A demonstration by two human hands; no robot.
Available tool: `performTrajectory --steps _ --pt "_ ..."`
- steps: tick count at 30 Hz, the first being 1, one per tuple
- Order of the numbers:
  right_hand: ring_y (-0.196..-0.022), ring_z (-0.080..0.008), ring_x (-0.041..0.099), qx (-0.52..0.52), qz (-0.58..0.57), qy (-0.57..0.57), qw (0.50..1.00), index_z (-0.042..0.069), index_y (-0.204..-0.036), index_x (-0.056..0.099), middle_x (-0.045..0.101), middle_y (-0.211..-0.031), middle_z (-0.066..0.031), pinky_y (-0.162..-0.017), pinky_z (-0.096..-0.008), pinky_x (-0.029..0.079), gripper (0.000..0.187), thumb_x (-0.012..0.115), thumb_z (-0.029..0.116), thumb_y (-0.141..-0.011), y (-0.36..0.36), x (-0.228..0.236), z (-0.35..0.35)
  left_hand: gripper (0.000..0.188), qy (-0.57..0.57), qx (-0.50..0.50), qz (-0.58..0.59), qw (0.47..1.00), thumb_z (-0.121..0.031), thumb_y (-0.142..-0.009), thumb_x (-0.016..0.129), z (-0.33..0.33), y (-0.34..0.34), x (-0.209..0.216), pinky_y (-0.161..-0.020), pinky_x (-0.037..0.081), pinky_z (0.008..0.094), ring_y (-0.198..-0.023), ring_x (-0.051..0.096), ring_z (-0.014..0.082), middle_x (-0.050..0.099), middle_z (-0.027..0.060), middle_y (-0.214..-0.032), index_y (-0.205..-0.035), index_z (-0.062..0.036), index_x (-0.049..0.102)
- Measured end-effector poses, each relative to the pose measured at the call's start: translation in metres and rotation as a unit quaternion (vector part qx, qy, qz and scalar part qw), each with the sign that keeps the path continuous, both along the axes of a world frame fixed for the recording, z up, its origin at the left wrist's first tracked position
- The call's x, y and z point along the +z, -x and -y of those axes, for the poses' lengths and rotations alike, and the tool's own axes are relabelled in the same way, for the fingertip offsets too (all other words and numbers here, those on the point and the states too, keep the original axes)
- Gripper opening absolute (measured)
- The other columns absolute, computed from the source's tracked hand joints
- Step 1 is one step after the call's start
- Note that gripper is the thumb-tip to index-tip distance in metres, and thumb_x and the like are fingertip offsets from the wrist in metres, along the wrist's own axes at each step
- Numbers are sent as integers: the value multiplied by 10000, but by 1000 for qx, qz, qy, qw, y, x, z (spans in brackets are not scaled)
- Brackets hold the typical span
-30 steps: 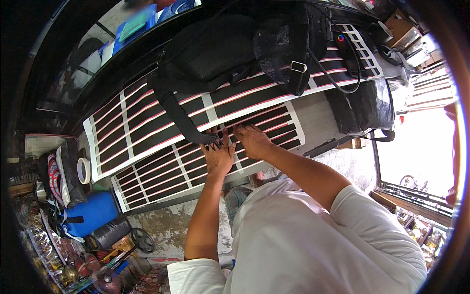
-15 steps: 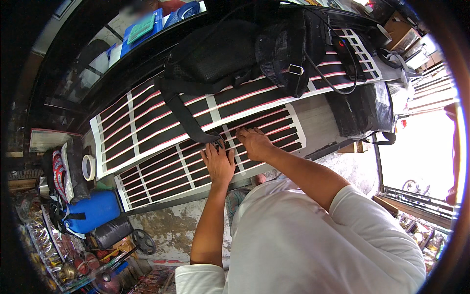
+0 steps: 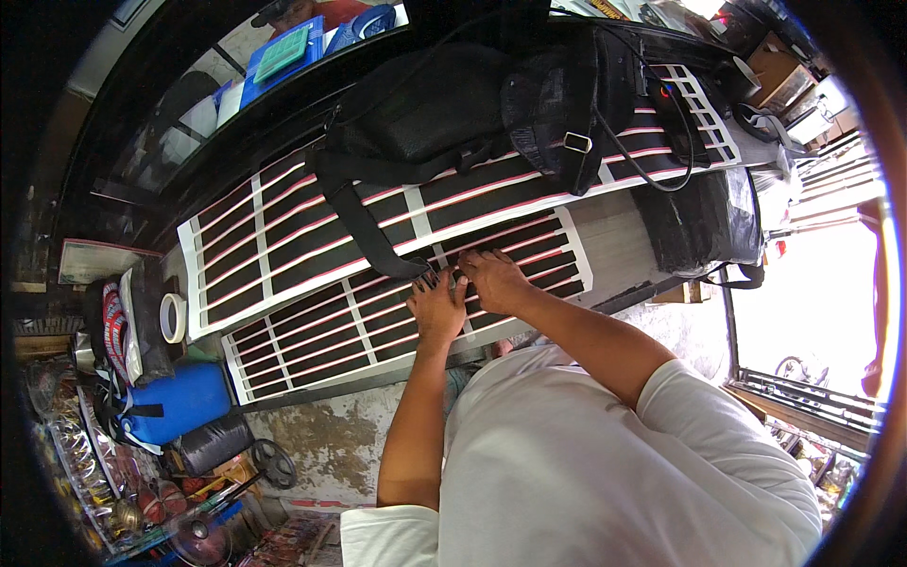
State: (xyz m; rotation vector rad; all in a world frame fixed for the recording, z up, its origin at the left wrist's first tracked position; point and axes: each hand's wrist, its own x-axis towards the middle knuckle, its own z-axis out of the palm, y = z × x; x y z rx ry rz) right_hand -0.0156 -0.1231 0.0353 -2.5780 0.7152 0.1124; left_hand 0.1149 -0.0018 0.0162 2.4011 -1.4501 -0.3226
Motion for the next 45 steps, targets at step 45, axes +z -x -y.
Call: performTrajectory --steps 45 --pt "-1155 -415 678 -394 38 155 905 99 -1121 789 744 -1158 -172 -1027 -530 560 345 733 134 -782 116 -89 151 784 -65 128 64 988 -438 -1079 606 -84 -131 -21 -1275 237 686 -1655 207 402 229 172 -1795 -1724 -138 276"
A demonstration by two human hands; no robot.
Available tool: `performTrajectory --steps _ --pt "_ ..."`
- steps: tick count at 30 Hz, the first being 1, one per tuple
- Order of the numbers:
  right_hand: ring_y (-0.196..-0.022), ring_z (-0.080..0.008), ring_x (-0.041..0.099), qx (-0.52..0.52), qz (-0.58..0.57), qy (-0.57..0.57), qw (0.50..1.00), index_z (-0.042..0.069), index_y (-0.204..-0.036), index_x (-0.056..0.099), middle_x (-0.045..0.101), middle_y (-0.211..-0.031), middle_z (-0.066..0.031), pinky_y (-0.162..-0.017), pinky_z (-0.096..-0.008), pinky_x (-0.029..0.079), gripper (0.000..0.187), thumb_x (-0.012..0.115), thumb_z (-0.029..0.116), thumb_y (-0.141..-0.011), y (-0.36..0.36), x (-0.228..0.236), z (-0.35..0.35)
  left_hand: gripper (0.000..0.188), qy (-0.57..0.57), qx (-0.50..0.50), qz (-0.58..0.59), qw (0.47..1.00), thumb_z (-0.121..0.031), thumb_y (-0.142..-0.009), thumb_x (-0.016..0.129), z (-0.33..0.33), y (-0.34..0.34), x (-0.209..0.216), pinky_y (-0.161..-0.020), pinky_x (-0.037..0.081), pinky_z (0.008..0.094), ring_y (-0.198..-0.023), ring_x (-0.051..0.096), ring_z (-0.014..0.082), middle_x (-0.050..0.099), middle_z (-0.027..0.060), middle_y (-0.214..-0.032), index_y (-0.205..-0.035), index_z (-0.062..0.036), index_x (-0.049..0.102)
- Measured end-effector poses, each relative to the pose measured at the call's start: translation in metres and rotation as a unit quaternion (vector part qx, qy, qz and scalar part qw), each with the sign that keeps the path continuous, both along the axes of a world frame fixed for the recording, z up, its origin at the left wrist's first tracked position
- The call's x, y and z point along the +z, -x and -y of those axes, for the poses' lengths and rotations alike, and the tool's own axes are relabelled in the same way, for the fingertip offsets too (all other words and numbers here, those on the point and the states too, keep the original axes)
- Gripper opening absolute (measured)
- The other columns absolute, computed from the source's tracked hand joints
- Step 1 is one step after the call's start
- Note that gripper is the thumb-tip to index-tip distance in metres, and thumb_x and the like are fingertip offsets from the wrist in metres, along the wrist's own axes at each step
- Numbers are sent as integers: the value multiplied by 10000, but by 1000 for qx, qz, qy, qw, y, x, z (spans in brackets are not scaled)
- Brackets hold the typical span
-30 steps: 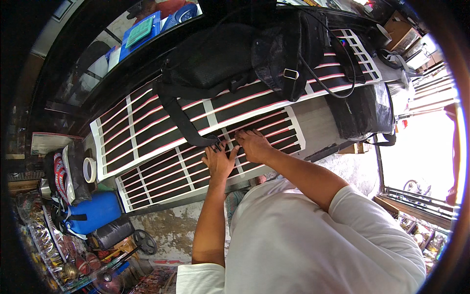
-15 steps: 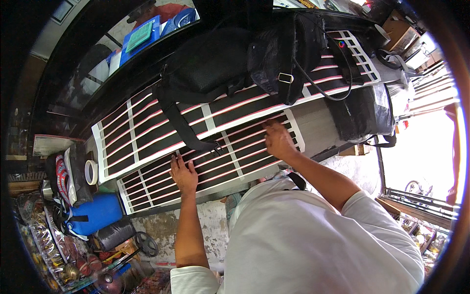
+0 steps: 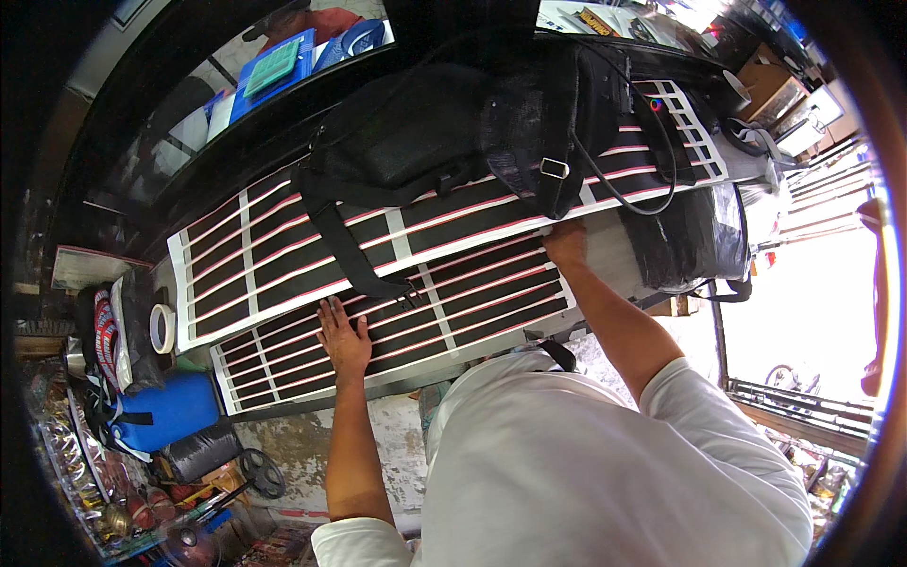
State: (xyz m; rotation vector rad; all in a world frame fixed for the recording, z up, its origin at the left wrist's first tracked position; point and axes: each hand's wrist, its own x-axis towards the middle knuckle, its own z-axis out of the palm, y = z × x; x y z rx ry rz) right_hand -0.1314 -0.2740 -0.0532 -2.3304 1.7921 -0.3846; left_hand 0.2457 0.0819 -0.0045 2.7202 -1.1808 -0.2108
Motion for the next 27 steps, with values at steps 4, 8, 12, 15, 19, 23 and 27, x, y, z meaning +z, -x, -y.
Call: performTrajectory --steps 4,8,12,15,19,23,27 --pt "-1187 -436 683 37 22 -40 998 164 -1137 821 747 -1151 -186 -1040 -563 569 350 716 184 -804 5 2 11 759 -12 22 -41 999 -432 -1076 613 -11 -1 -3 -1259 263 700 -1651 215 412 230 185 -1792 -1707 -129 320" --pt "-1144 -454 699 58 -49 -85 994 123 -1139 804 743 -1195 -222 -1036 -566 563 324 694 237 -857 19 -23 31 754 7 6 -45 999 -458 -1077 608 1 0 -6 -1263 262 702 -1657 198 408 240 185 -1789 -1701 -136 332" --pt "-1103 -468 716 -31 -29 -94 995 71 -1173 778 739 -1184 -278 -991 -579 571 379 678 272 -868 -16 -10 12 761 -16 26 -49 998 -455 -1076 612 -9 -2 0 -1254 267 715 -1660 192 405 235 179 -1792 -1707 -146 319" --pt "-1169 -454 695 99 -137 -2 986 91 -1149 788 752 -1192 -230 -1027 -639 519 368 680 313 -876 -28 -1 -8 789 11 42 -11 999 -445 -1076 613 -7 8 1 -1257 246 719 -1655 200 418 241 204 -1783 -1716 -123 282" --pt "-1283 -435 644 154 -16 175 972 102 -1266 753 728 -1300 -203 -1186 -647 397 458 690 346 -884 -66 9 -43 772 49 77 -15 996 -421 -1096 580 -1 34 12 -1266 204 721 -1647 201 448 227 244 -1776 -1713 -81 265" --pt "-1220 -443 677 77 73 99 989 106 -1287 728 739 -1315 -169 -1060 -563 529 461 670 291 -869 -46 12 -21 769 80 87 -20 993 -423 -1107 565 -29 53 10 -1273 173 713 -1646 182 468 211 261 -1776 -1712 -56 265" --pt "-1304 -413 648 33 -69 -123 989 98 -1305 725 716 -1364 -208 -1135 -509 504 457 618 241 -884 -13 59 0 780 65 107 -29 992 -424 -1104 572 -62 68 14 -1274 170 712 -1649 167 474 197 260 -1781 -1717 -58 257"
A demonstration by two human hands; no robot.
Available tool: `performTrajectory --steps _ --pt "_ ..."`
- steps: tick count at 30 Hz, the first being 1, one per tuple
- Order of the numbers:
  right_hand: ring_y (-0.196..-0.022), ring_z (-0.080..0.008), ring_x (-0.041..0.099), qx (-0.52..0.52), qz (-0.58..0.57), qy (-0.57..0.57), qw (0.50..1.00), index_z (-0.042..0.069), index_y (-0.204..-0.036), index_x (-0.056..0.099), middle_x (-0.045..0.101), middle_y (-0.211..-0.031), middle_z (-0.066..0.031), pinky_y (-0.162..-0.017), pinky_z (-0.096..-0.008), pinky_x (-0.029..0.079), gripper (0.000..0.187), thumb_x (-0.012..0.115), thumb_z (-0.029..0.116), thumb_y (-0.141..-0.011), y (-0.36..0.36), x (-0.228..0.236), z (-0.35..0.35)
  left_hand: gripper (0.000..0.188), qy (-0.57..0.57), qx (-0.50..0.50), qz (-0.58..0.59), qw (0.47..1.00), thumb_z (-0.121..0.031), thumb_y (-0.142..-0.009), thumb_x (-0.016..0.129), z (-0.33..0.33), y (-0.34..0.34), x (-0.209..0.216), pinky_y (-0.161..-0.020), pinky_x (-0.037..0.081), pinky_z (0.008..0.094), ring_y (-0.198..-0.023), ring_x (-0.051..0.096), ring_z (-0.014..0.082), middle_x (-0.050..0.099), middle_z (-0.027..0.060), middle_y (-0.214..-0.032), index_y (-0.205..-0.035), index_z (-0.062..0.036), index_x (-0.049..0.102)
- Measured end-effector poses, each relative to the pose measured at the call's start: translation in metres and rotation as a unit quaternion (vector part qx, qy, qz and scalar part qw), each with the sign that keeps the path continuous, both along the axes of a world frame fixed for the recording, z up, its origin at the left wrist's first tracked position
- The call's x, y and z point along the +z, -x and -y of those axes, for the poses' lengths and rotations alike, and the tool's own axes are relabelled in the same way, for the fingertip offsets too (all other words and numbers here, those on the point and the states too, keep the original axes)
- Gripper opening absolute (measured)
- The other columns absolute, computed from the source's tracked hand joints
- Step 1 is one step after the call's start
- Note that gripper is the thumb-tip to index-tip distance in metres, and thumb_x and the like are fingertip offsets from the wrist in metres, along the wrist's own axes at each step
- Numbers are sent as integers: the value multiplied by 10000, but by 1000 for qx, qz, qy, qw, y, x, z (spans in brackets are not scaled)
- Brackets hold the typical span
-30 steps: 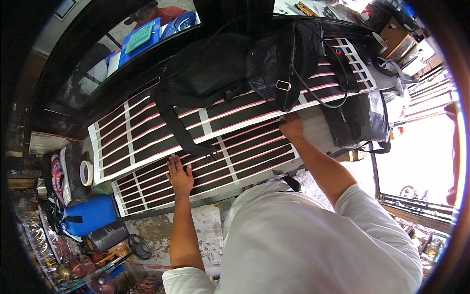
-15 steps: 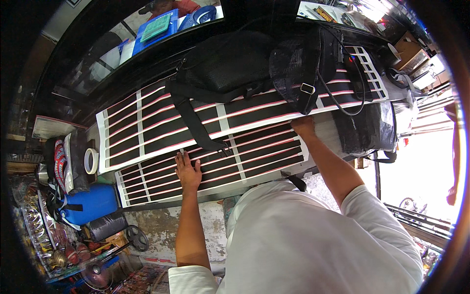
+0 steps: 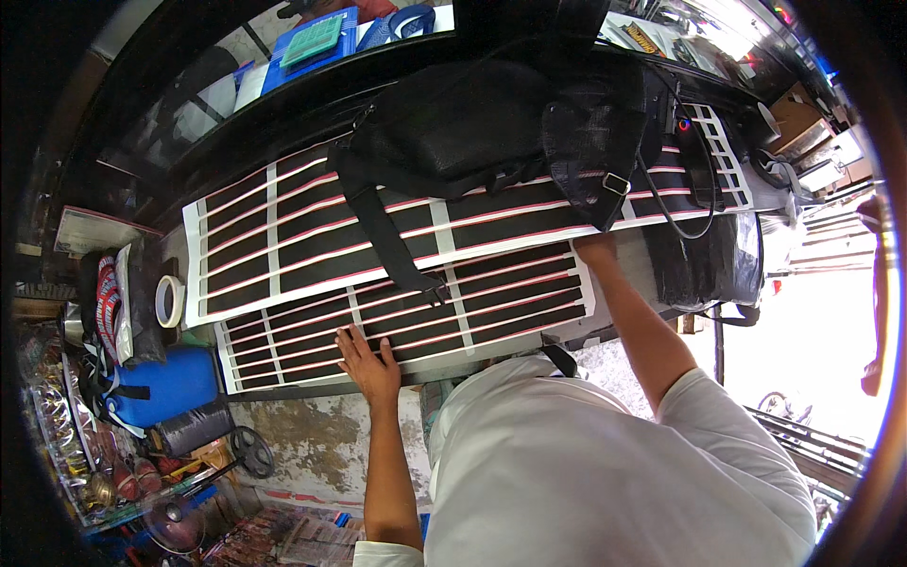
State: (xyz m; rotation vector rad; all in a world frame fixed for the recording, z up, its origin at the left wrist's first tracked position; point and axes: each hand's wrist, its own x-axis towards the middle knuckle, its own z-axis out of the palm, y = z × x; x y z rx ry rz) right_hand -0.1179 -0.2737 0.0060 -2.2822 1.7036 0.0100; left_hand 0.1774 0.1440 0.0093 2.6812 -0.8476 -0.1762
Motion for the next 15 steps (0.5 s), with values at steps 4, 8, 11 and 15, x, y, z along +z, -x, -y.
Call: performTrajectory --steps 4,8,11,15 --pt "-1348 -359 637 130 -147 -27 980 113 -1421 657 660 -1468 -196 -1146 -503 511 483 542 286 -985 36 -62 43 765 13 -45 -20 999 -430 -1106 564 -4 9 -7 -1272 167 716 -1648 159 482 179 264 -1785 -1714 -67 274" --pt "-1340 -413 624 106 31 49 993 72 -1300 721 688 -1417 -228 -1202 -506 445 472 577 234 -880 36 -106 44 763 -19 -53 -36 998 -444 -1116 531 -4 11 -16 -1268 157 728 -1651 145 486 160 264 -1790 -1723 -73 257" --pt "-1362 -438 607 21 59 9 998 72 -1328 711 692 -1401 -247 -1212 -503 437 501 597 273 -884 34 -119 47 762 -24 -52 -33 998 -445 -1121 520 -4 12 -18 -1268 150 728 -1652 133 489 150 261 -1793 -1728 -75 246" --pt "-1329 -499 623 132 -57 -39 989 55 -1352 696 695 -1369 -280 -1161 -549 486 524 637 266 -876 33 -114 56 757 -17 -63 -25 998 -450 -1126 510 -7 11 -19 -1270 145 725 -1653 129 488 147 256 -1796 -1728 -74 246"
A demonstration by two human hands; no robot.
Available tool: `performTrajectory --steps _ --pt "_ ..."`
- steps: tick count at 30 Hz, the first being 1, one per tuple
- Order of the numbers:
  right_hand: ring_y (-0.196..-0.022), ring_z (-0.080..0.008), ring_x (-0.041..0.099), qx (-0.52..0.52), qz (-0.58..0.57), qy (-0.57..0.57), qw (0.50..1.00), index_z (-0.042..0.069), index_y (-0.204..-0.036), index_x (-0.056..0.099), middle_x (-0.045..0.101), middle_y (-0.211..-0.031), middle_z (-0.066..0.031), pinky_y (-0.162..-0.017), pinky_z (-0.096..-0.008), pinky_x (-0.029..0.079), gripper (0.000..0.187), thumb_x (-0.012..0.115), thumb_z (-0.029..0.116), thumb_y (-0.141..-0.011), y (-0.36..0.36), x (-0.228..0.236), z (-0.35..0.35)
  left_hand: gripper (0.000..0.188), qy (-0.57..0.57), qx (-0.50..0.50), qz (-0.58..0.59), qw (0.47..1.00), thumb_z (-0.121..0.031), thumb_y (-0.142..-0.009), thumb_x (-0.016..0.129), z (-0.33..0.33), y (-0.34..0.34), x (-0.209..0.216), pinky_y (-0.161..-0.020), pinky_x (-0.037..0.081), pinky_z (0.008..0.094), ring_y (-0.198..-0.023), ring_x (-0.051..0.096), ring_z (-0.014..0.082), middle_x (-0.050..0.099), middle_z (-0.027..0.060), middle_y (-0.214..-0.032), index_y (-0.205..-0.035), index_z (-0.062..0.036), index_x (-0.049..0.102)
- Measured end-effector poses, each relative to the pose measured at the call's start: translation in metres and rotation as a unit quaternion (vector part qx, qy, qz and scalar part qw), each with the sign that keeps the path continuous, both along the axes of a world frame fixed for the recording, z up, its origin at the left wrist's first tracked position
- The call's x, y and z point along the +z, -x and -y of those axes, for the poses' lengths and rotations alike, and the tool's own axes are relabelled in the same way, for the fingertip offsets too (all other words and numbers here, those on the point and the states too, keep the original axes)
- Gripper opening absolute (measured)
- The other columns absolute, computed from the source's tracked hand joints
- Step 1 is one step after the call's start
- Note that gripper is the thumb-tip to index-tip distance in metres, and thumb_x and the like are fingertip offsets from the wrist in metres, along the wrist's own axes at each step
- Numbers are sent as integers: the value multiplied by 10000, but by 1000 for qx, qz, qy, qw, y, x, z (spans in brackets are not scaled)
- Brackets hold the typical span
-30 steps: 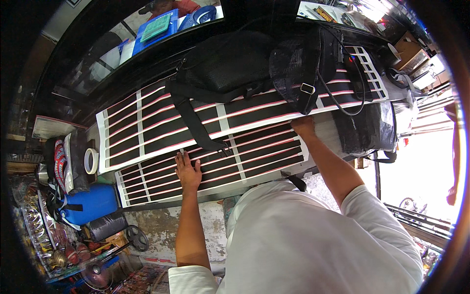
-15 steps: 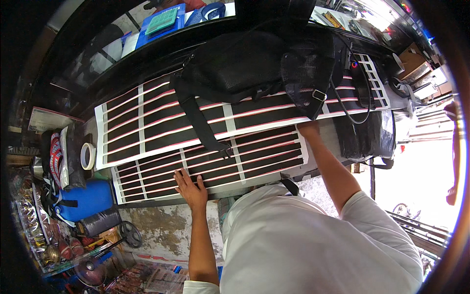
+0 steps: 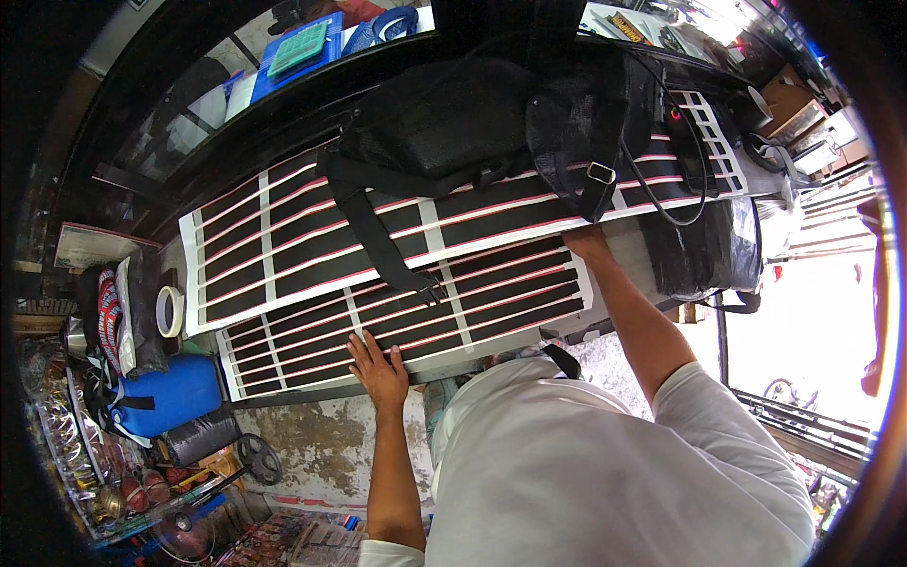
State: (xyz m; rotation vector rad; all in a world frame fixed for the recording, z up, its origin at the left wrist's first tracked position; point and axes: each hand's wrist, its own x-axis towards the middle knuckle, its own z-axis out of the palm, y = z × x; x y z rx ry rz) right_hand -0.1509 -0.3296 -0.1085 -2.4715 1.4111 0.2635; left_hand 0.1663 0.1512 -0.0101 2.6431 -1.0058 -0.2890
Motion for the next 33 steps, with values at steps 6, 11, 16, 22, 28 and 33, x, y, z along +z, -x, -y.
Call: performTrajectory --steps 6,11,16,22,28,33 --pt "-1249 -488 673 -49 6 42 998 36 -1302 708 706 -1347 -272 -1082 -545 550 446 641 189 -888 -7 23 -18 755 7 -2 -6 1000 -458 -1129 503 1 0 1 -1269 152 723 -1654 126 486 143 253 -1797 -1727 -76 247" --pt "-1201 -422 706 41 28 100 994 82 -1276 724 747 -1314 -181 -1044 -504 564 399 606 262 -940 -16 62 -19 755 -1 3 -7 1000 -460 -1129 501 1 0 -2 -1269 156 722 -1657 114 482 137 250 -1800 -1730 -85 243" --pt "-1417 -424 559 -146 305 -105 935 76 -1503 575 589 -1545 -226 -1169 -507 471 609 557 476 -1044 -39 79 -32 758 -13 13 -4 1000 -453 -1125 511 -7 -2 -2 -1266 167 724 -1658 117 479 139 251 -1799 -1730 -83 242" --pt "-1467 -423 516 -334 458 -289 772 60 -1545 540 533 -1603 -245 -1203 -491 445 703 594 543 -1036 0 36 -4 758 -7 -11 0 1000 -456 -1125 509 4 -1 -3 -1262 172 730 -1658 118 478 138 252 -1798 -1728 -81 243" --pt "-1400 -419 589 -125 202 -53 970 31 -1432 656 637 -1481 -260 -1189 -471 464 646 752 465 -963 -16 94 -50 757 -37 1 10 999 -473 -1137 475 -5 -1 -1 -1271 167 718 -1663 116 460 138 247 -1800 -1734 -86 217" --pt "-1267 -452 676 -165 258 -25 952 27 -1317 735 723 -1336 -257 -1119 -478 527 575 830 411 -899 -15 140 -73 756 -88 3 -12 996 -506 -1159 381 -1 2 0 -1275 69 735 -1681 24 421 49 211 -1820 -1754 -116 129"
